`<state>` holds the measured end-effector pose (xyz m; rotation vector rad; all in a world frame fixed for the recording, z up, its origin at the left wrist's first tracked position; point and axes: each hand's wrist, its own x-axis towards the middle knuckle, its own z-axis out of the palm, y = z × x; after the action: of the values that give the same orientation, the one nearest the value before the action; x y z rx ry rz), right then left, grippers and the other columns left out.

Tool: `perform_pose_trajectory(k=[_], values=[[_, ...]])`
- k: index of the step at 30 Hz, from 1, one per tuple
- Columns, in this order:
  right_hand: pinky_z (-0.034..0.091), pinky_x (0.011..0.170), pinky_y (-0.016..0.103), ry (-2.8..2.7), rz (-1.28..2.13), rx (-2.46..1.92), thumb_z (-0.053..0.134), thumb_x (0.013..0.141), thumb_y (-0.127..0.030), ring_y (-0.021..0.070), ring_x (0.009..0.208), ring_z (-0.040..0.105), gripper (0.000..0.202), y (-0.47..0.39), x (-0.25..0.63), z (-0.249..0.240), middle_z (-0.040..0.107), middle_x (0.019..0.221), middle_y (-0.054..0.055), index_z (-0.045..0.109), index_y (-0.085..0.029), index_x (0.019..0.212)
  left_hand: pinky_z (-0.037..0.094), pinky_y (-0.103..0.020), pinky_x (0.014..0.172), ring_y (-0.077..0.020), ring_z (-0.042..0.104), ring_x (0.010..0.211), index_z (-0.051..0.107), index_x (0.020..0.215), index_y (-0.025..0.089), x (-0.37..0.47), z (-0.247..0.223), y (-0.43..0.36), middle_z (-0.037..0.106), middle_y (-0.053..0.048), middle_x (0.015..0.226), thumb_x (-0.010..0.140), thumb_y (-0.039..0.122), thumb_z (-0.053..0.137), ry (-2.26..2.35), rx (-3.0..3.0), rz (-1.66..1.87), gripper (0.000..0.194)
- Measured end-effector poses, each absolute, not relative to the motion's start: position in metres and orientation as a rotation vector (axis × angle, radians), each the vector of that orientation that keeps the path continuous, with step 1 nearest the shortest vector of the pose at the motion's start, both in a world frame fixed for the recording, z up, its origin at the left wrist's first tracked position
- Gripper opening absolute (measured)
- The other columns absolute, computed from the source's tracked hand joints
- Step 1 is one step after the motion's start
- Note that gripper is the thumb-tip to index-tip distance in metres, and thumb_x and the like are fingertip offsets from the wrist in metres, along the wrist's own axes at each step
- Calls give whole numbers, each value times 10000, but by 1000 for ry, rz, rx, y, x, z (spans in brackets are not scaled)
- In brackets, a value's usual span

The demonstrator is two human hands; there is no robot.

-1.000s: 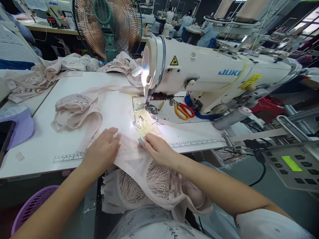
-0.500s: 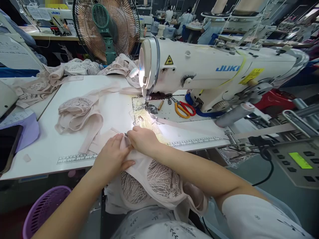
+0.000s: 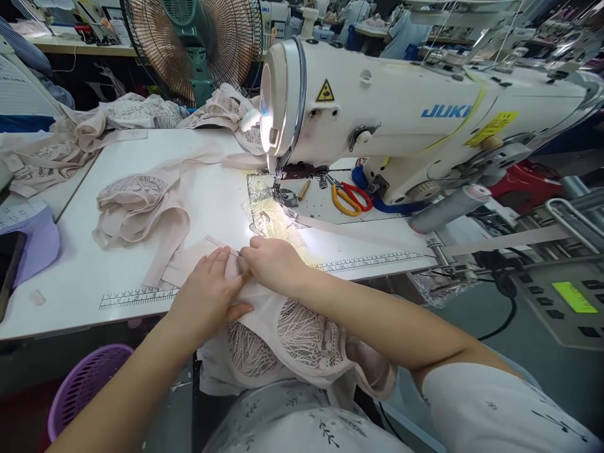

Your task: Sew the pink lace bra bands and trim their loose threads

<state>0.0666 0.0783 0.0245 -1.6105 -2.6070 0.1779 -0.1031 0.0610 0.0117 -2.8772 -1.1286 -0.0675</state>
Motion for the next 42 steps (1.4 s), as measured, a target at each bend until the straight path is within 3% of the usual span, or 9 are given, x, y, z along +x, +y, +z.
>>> perform_pose_trajectory(k=[12, 17, 31, 42], values=[[187, 487, 272, -2620, 224, -1671, 453, 800, -91, 132, 565, 444, 197, 51, 97, 32, 558, 747, 51, 637, -145, 850, 404, -575, 937, -452, 419, 1227, 517, 1304, 246, -103, 11, 62, 441, -262, 1331, 700, 392, 733, -1142, -2879, -94, 657], [181, 488, 269, -2519, 203, -1663, 411, 863, -143, 125, 568, 418, 237, 54, 93, 33, 565, 768, 49, 645, -154, 897, 402, -572, 941, -443, 424, 1224, 543, 1279, 230, -103, 13, 62, 441, -260, 1333, 709, 382, 725, -1165, -2887, -51, 618], [248, 491, 265, -2639, 235, -1585, 466, 824, -138, 141, 610, 494, 170, 72, 77, 27, 573, 796, 54, 632, -152, 853, 388, -588, 945, -463, 417, 1224, 574, 1233, 155, -99, 21, 62, 426, -300, 1324, 729, 382, 703, -1159, -2898, 34, 568], [223, 486, 272, -2682, 223, -1640, 468, 771, -55, 155, 618, 510, 186, 50, 99, 37, 571, 755, 59, 626, -138, 826, 420, -574, 901, -426, 475, 1174, 534, 1289, 244, -99, 20, 63, 471, -251, 1293, 745, 384, 686, -1147, -2870, 17, 583]])
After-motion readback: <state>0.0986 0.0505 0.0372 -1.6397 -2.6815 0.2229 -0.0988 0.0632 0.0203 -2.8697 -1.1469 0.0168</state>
